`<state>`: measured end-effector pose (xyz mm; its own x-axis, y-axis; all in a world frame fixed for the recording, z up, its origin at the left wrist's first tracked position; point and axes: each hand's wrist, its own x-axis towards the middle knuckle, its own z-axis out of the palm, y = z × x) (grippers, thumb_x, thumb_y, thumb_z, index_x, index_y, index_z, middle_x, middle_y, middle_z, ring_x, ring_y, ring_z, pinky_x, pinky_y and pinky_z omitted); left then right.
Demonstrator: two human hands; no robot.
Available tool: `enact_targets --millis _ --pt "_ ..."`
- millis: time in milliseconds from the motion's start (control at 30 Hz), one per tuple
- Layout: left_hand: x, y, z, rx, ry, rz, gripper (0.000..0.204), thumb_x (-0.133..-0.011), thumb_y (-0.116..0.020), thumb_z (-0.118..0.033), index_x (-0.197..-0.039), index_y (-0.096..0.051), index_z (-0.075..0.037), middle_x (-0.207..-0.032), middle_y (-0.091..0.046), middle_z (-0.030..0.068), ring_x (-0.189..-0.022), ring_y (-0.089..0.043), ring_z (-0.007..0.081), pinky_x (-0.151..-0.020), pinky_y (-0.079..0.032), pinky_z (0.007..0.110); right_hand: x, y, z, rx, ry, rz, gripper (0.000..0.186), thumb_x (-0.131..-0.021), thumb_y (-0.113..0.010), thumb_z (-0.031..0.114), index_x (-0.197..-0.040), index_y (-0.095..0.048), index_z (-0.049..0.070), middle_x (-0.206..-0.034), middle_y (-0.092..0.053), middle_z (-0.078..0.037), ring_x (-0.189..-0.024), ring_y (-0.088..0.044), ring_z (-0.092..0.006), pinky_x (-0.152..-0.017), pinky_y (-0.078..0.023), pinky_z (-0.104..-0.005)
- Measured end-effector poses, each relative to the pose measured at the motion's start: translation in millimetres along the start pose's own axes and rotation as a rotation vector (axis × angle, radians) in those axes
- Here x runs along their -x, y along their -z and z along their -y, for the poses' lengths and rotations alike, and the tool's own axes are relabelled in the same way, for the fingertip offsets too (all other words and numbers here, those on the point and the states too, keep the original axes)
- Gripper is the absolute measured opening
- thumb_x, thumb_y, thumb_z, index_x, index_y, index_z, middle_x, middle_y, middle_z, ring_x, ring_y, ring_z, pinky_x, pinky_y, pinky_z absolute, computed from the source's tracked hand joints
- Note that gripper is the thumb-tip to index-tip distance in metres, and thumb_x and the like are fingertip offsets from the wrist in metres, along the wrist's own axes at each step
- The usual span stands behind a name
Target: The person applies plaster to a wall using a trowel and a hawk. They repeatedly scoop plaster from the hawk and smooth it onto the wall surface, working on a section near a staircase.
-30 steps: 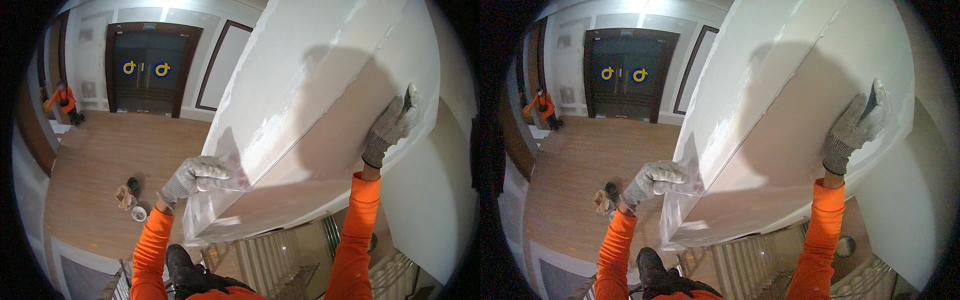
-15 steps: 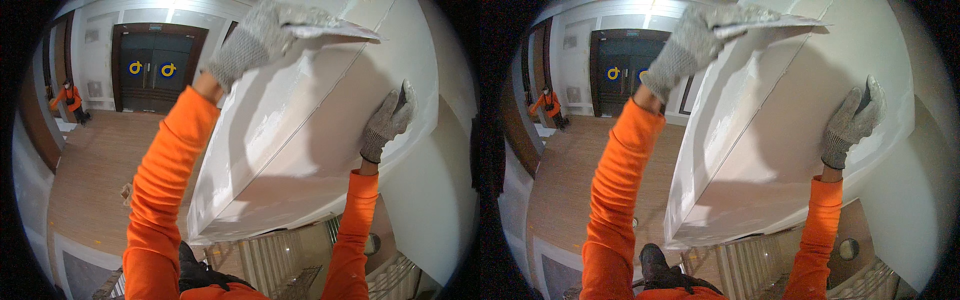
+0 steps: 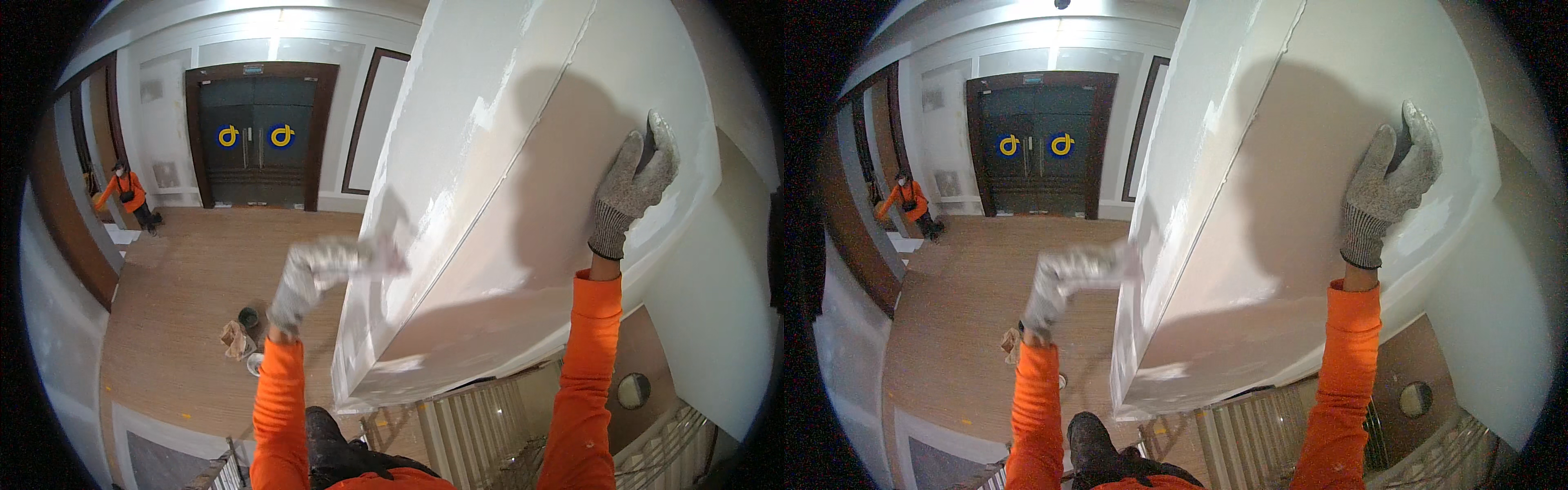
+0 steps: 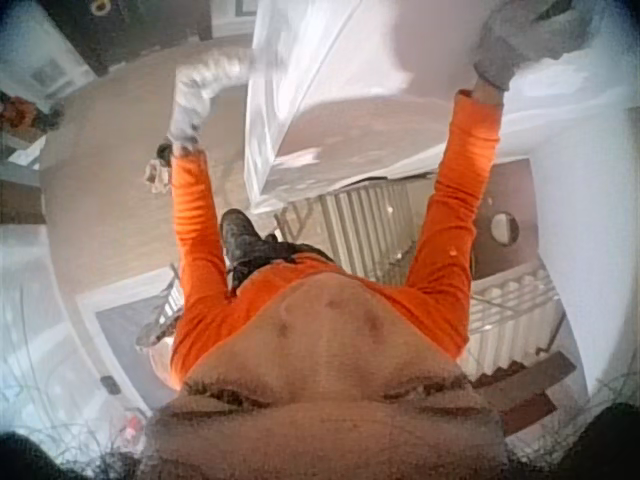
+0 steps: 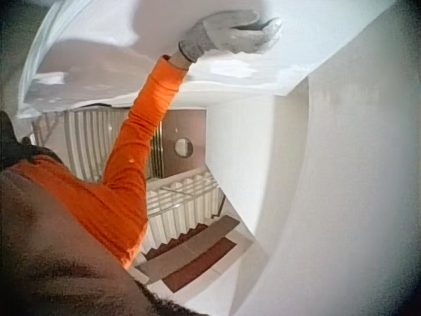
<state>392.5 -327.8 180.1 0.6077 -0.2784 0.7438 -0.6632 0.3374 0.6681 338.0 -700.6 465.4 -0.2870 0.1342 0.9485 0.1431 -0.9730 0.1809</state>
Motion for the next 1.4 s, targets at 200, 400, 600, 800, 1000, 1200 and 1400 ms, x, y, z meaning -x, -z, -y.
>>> enact_targets --millis 200,400,600,800,1000,1200,1400 --pt "-218 12 -110 -1.149 -0.859 -0.266 0.029 -0.1 -0.065 -0.02 -0.126 -0.075 -0.014 -0.12 -0.076 0.0118 -0.1 -0.076 0.0288 -0.086 -0.062 0.04 -4 3 3 0.025 0.027 0.028 0.036 -0.105 -0.06 0.024 -0.135 -0.065 0.004 -0.135 -0.061 -0.014 -0.133 -0.054 -0.0298 -0.116 -0.043 -0.0443" --pt "-252 -32 -115 -1.034 -0.887 -0.172 0.038 -0.092 -0.067 -0.006 -0.129 -0.073 -0.015 -0.115 -0.076 0.0109 -0.094 -0.074 0.0267 -0.081 -0.06 0.036 -3 7 9 0.023 0.035 0.05 0.036 -0.105 -0.059 0.02 -0.137 -0.063 0.002 -0.136 -0.061 -0.016 -0.133 -0.055 -0.0292 -0.114 -0.047 -0.043" --pt "-95 -55 14 0.09 -0.418 0.094 0.035 -0.087 -0.084 -0.025 -0.117 -0.08 -0.009 -0.128 -0.075 0.0114 -0.127 -0.067 0.0299 -0.117 -0.045 0.05 5 -1 11 -0.075 -0.049 0.013 0.038 -0.106 -0.059 0.021 -0.137 -0.062 -0.001 -0.135 -0.065 -0.018 -0.122 -0.064 -0.0304 -0.11 -0.049 -0.0422" --pt "84 -71 82 0.301 -0.036 -0.054 0.044 -0.082 -0.087 -0.034 -0.116 -0.08 -0.008 -0.126 -0.075 0.0149 -0.126 -0.067 0.0315 -0.117 -0.044 0.051 9 -2 6 -0.033 -0.022 0.064 0.041 -0.105 -0.06 0.025 -0.134 -0.064 -0.005 -0.135 -0.067 -0.021 -0.119 -0.067 -0.0321 -0.106 -0.051 -0.0418" --pt "74 -21 53 0.157 0.09 -0.206 0.028 -0.09 -0.08 -0.028 -0.108 -0.082 -0.006 -0.115 -0.079 0.012 -0.121 -0.069 0.0297 -0.108 -0.052 0.047 12 1 14 -0.156 -0.035 0.063 0.048 -0.108 -0.058 0.032 -0.137 -0.06 -0.006 -0.135 -0.065 -0.023 -0.119 -0.066 -0.033 -0.107 -0.05 -0.0417" --pt "-118 -10 -33 -1.192 -0.642 -0.431 0.032 -0.089 -0.078 -0.023 -0.119 -0.075 -0.011 -0.125 -0.074 0.0103 -0.11 -0.071 0.0278 -0.095 -0.056 0.044 8 1 16 -0.076 0.091 0.047 0.049 -0.109 -0.057 0.033 -0.139 -0.058 -0.006 -0.134 -0.064 -0.021 -0.124 -0.062 -0.0319 -0.111 -0.046 -0.0429" --pt "-202 -60 -75 -0.503 -0.873 -0.365 0.03 -0.086 -0.064 -0.004 -0.114 -0.076 -0.011 -0.112 -0.076 0.0119 -0.102 -0.071 0.0312 -0.085 -0.057 0.04 4 0 13 -0.103 -0.033 0.061 0.041 -0.106 -0.055 0.022 -0.138 -0.058 -0.005 -0.137 -0.06 -0.02 -0.13 -0.058 -0.031 -0.114 -0.045 -0.0433"
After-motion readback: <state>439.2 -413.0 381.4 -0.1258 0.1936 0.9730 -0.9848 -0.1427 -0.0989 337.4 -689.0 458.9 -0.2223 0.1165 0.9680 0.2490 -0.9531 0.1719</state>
